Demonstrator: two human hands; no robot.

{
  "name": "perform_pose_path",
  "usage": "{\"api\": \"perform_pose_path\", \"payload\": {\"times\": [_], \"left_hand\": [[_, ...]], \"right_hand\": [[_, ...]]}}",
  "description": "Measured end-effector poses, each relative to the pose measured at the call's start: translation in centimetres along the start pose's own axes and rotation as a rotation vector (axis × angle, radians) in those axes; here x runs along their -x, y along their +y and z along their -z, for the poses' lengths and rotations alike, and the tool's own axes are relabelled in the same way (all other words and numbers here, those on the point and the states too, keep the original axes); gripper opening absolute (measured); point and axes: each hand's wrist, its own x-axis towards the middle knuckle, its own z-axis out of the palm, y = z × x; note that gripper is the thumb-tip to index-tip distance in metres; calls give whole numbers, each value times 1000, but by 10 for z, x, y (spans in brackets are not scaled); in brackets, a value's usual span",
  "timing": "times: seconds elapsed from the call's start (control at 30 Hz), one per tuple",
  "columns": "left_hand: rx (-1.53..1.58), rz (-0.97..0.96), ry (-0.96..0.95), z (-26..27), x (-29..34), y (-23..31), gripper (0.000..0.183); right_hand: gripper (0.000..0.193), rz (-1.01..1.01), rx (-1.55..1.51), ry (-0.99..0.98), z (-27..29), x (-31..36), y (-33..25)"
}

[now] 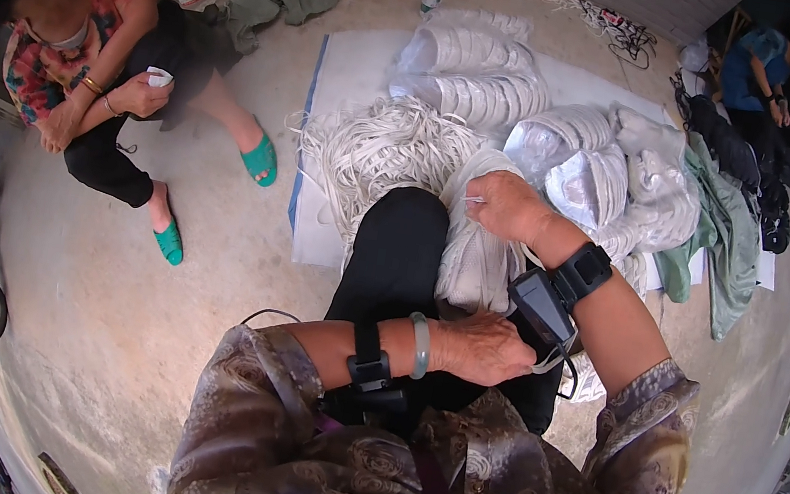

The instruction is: Insert laces into a white sneaker as part of a manufacturing process.

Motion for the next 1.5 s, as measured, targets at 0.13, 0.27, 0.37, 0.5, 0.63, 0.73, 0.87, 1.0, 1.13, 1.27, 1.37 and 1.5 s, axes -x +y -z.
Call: {"api": "perform_pose_path", "payload": {"times": [0.13,0.27,0.37,0.5,0.63,0.73,0.87,1.0,1.13,1.27,1.37,1.5], "left_hand": [[13,25,-32,3,2,0,22],[66,-6,41,9,5,4,21],[212,-61,115,23,-1,15,22],[539,-279,-31,25,-3,63,25],[403,-321,-56,37,-2,80,23],[181,-258,-97,40,0,85,20],[107,-282,-16,43,-1,91,15],[45,-380,127,51,-1,98,10],[104,-419,187,47,-8,103,15],[121,-416,139,39,-12,107,12],[80,-360,83,44,0,107,13],[213,-304,57,70,32,98,9]], "right_hand": [[24,-41,-43,27,6,-2,4],[24,-148,50,121,8,9,14],[26,-151,34,174,1,15,22],[27,-130,-27,215,-8,14,31],[28,-112,-91,265,-13,13,39],[26,-96,-213,347,-21,17,41],[19,-107,-514,442,-27,45,45],[14,-3,-695,359,-39,104,33],[27,204,-196,484,-59,121,7],[25,147,-192,559,-65,104,-12],[15,152,-261,473,-53,112,-10],[12,-53,-448,315,-45,168,11]]}}
